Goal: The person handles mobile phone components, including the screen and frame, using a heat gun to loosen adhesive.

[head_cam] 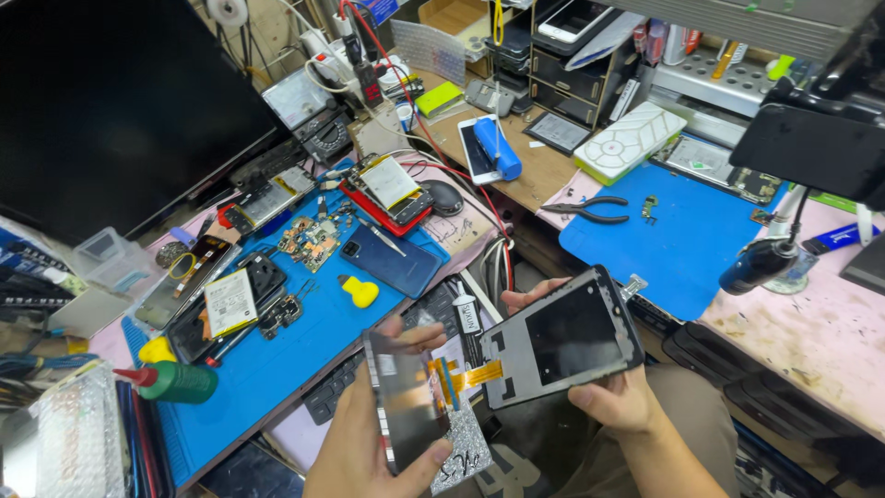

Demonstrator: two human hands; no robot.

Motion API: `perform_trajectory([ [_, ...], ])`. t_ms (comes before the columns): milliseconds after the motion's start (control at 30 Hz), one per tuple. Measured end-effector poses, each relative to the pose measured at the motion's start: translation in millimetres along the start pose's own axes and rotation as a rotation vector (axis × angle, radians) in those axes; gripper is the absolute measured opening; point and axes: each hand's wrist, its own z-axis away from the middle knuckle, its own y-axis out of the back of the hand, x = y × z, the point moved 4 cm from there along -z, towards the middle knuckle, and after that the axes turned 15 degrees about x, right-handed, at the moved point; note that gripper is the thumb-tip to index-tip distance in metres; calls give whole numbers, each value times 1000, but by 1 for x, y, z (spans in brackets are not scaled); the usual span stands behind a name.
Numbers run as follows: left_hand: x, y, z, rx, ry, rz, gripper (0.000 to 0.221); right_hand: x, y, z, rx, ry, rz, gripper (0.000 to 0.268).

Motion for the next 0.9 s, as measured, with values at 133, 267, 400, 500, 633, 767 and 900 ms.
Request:
perform_trajectory([
  [133,5,-3,-5,-55,174,-76,106,-2,-5,4,-53,56,69,91],
  [267,10,-3,-10,-87,131,-45,103,0,-9,7,-79,82,134,88],
  [400,10,-4,-11,-119,10,-27,100,1,-12,9,-123,126,175,84],
  [500,10,-6,-14,-136,-73,-1,100,0,-15,10,-146,137,205,83],
  [633,11,-6,-16,-140,-142,-14,100,-8,-20,15,-151,202,248,83],
  [767,11,-6,-18,-153,-118,-24,101,-13,-26,17,-163,256,299,80],
  [900,11,-10,-18,-162,-100,-30,103,-10,-28,15,-227,236,386,81],
])
